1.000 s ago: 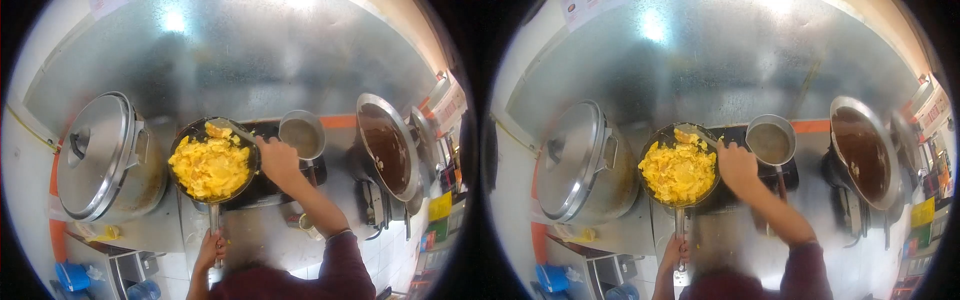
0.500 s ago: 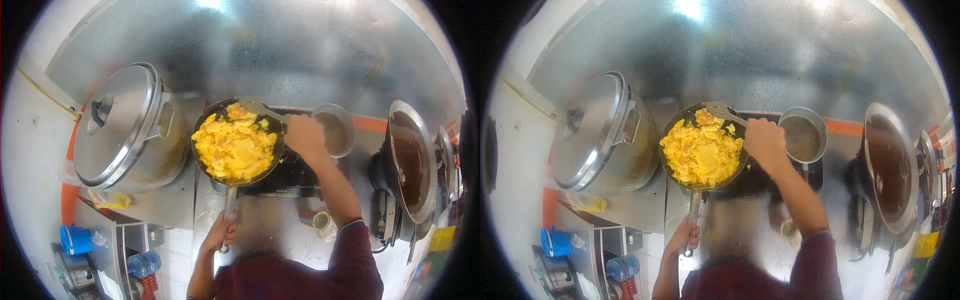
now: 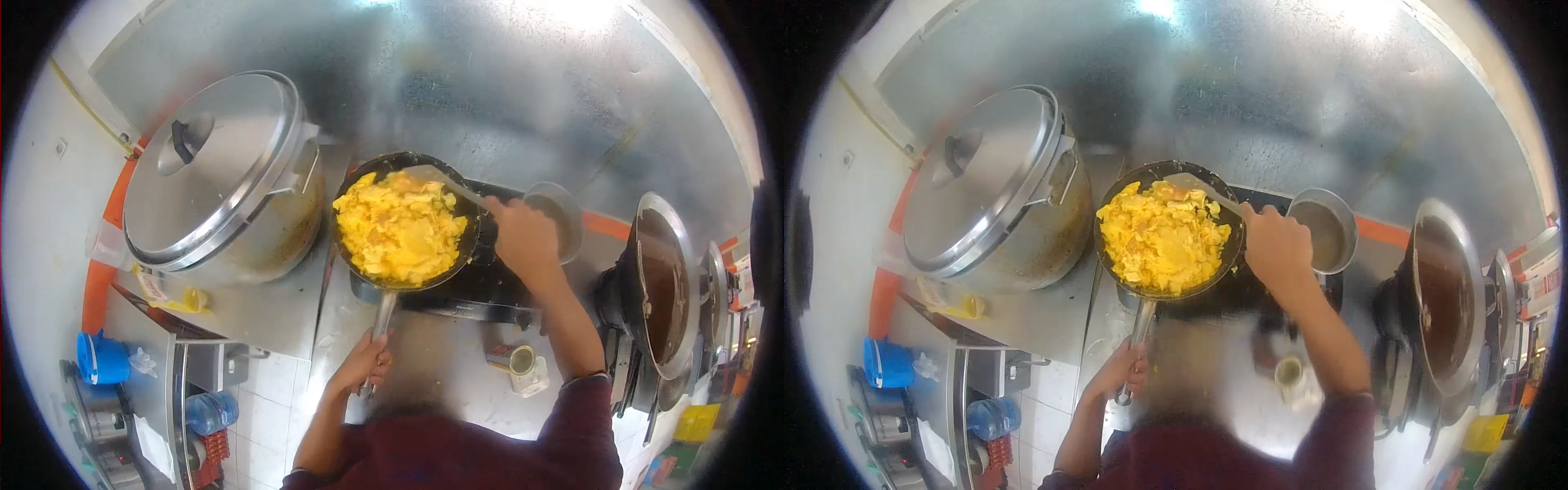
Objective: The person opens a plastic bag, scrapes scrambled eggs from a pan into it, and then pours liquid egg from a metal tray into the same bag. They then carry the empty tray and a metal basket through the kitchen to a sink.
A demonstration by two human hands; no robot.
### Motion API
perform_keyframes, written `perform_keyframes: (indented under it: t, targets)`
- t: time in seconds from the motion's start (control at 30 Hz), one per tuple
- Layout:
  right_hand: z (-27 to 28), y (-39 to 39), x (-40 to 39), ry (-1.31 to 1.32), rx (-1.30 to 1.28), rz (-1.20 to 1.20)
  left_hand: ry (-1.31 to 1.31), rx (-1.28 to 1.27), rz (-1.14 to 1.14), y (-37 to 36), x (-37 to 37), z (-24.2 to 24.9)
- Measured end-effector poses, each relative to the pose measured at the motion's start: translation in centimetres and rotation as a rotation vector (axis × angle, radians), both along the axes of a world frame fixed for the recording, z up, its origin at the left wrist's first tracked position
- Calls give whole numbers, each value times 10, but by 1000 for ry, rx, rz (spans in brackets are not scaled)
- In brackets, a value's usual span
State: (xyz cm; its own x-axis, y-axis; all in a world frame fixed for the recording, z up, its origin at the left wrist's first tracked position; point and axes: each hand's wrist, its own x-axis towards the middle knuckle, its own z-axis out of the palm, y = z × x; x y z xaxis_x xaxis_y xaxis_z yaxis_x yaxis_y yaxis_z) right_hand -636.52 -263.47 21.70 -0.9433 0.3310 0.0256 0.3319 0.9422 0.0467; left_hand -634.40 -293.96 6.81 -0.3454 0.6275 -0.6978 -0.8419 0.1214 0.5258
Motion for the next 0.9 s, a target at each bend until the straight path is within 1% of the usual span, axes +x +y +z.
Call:
perform_keyframes:
  t: [0.07, 0.17, 0.2, 0.3, 0.37, 0.43, 0.47, 0.5, 0.57, 0.63, 0.67, 0.77, 0.83, 0.9]
  targets:
    - [11, -17, 8, 57, 53, -22, 24, 20, -12, 0, 0, -6]
    - [-40, -14, -11, -88, 23, 64, 8, 34, 4, -1, 0, -2]
    - [-35, -17, -5, -79, 36, 55, 4, 33, 6, -3, 3, 0]
    - [7, -21, 20, 3, 86, 20, 10, 51, 24, -1, 4, -2]
    - [47, -31, 50, 16, 115, 59, 18, 58, 25, 0, 4, -11]
    - [79, -46, 78, -24, 117, 65, 25, 74, 45, 1, 6, -10]
    - [85, -53, 88, -42, 119, 67, 32, 82, 55, 1, 7, -10]
    - [80, -61, 93, -99, 123, 71, 33, 86, 54, 0, 9, -10]
    - [53, -78, 90, -206, 130, 76, 43, 94, 51, 0, 8, -11]
    - [-9, -76, 74, -145, 136, 99, 59, 71, 46, 1, 9, -15]
    - [-25, -75, 68, -110, 139, 108, 70, 59, 41, 1, 8, -16]
    - [16, -73, 65, -133, 177, 108, 52, 68, 52, 2, 10, -15]
    - [50, -88, 78, -115, 175, 84, 44, 81, 51, 2, 9, -18]
    - [70, -106, 87, -116, 167, 59, 36, 90, 57, 1, 12, -17]
